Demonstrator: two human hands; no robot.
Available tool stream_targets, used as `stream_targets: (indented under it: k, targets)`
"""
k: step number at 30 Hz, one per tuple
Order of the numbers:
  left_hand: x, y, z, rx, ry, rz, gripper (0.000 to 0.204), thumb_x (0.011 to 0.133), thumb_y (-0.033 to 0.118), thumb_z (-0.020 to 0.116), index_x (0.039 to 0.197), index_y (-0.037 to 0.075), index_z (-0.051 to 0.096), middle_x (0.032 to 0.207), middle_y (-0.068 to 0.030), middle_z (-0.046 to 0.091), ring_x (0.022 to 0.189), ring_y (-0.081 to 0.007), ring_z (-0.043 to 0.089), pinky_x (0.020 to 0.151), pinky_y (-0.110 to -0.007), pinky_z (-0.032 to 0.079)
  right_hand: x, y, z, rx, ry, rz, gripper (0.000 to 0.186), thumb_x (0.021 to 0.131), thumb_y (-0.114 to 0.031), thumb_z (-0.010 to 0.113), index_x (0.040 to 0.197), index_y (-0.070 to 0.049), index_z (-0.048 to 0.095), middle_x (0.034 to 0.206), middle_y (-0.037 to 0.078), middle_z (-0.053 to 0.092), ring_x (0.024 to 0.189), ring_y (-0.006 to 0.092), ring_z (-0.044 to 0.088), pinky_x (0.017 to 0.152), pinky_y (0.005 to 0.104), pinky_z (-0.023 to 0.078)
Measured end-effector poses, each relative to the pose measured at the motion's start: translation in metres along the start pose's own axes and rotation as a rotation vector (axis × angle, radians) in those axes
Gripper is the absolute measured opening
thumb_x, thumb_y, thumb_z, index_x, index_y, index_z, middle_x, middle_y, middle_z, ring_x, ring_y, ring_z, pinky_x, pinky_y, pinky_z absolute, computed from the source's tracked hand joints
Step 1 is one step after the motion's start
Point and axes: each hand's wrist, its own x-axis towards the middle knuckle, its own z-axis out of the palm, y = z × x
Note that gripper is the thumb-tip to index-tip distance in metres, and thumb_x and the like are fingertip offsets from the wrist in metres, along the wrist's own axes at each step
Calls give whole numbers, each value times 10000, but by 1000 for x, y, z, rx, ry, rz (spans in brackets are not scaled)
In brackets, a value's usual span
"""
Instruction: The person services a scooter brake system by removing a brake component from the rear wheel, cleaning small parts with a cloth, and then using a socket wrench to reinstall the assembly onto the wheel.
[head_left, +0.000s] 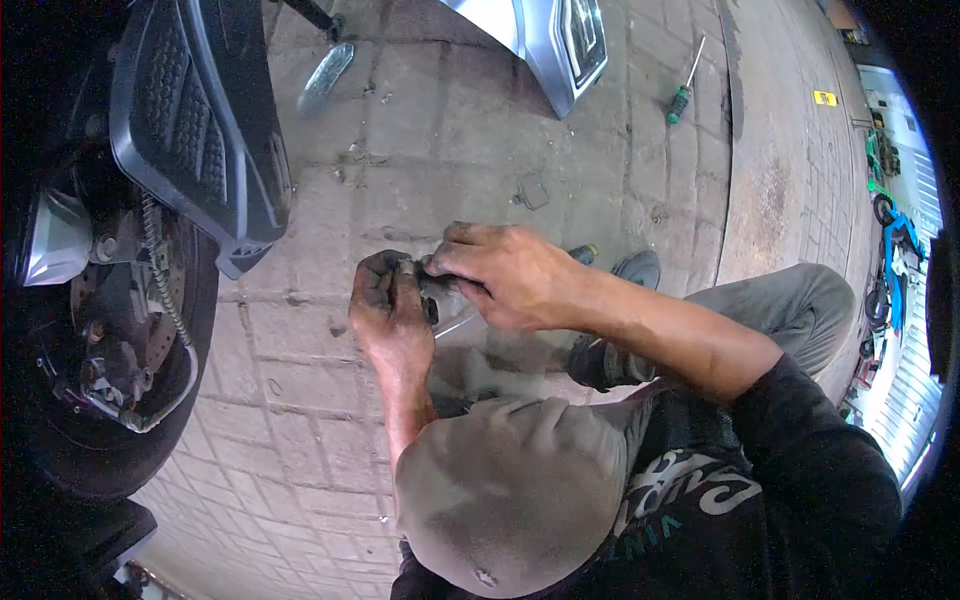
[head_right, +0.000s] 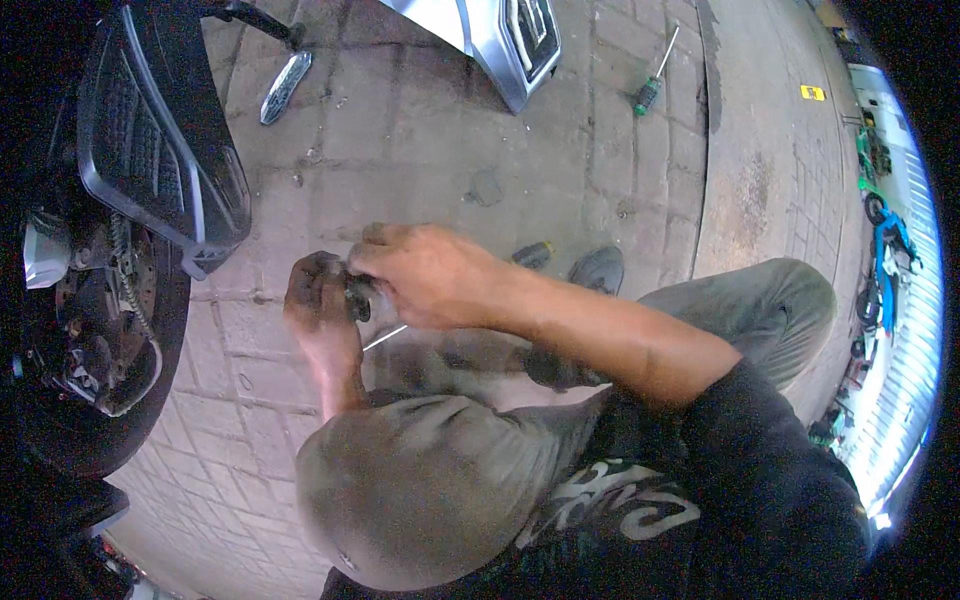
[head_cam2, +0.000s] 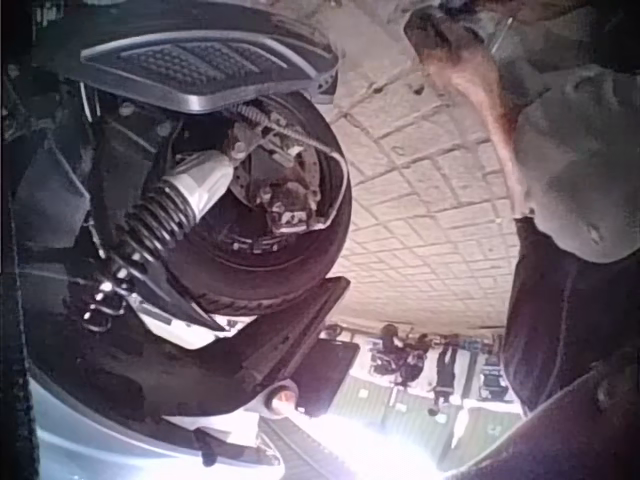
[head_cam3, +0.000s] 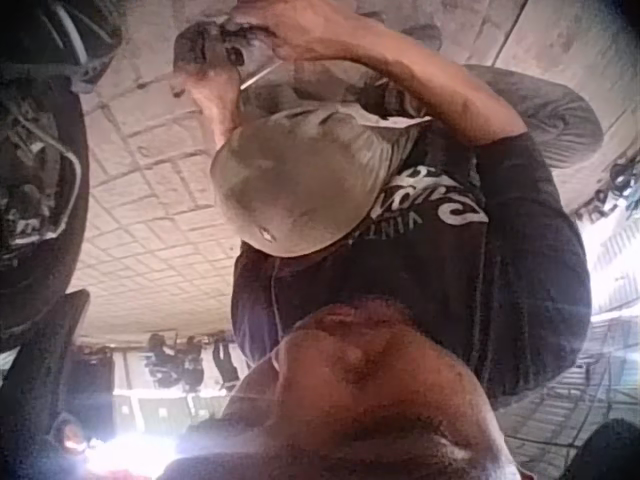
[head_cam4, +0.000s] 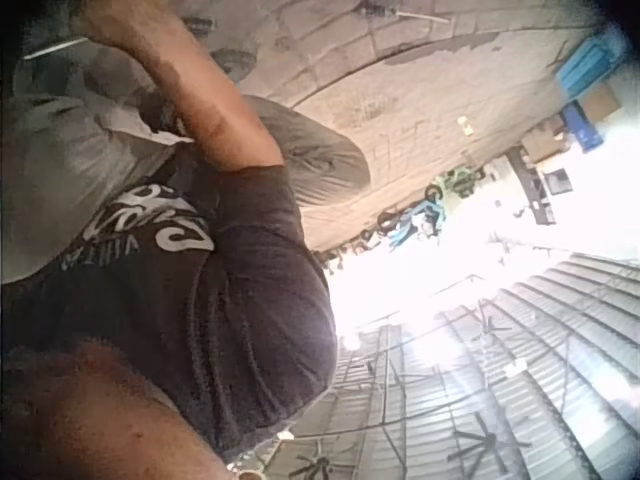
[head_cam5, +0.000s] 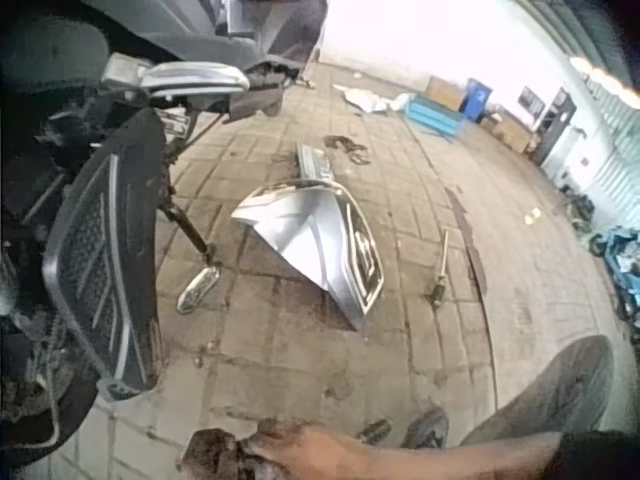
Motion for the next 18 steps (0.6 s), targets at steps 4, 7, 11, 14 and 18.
stream_targets:
  k: [4, 7, 11, 14, 18]
  targets:
    - [0, -13, 1, 201, -13, 49, 97, 828, 12, 462, 899, -25, 518, 750, -70, 563, 655, -114, 515, 569, -254, 428, 4, 7, -1, -23, -173, 52, 239, 692, -20, 527, 929, 0, 530, 916, 186, 540, 893, 372, 526, 756, 422, 439]
    - [1, -15, 1, 253, -33, 172, 110, 828, 20, 470, 914, -33, 513, 780, -96, 581, 704, -143, 535, 633, -278, 442, 11, 9, 1, -6, -123, 236, 237, 638, -39, 535, 871, 5, 530, 804, 207, 566, 806, 384, 551, 729, 454, 439]
    - [0, -18, -3, 200, -61, 91, 111, 832, 34, 483, 916, -32, 514, 778, -104, 582, 715, -140, 536, 644, -278, 444, 16, 5, -9, -2, -140, 217, 227, 630, -43, 537, 849, 17, 538, 792, 214, 575, 796, 393, 555, 712, 461, 442]
    - [1, -16, 4, 344, -126, 162, 102, 837, 32, 485, 912, -31, 512, 778, -109, 580, 721, -139, 538, 649, -281, 447, 1, 26, 12, -90, -47, -1, 247, 630, -49, 568, 863, 28, 534, 745, 214, 582, 765, 381, 574, 686, 445, 453]
    - [0, -27, 8, 359, -93, 104, 86, 837, 23, 488, 903, -28, 511, 782, -116, 589, 723, -150, 551, 650, -288, 452, 19, 38, 5, -19, -219, 356, 310, 637, -112, 633, 900, 31, 551, 758, 190, 606, 756, 324, 606, 691, 394, 468]
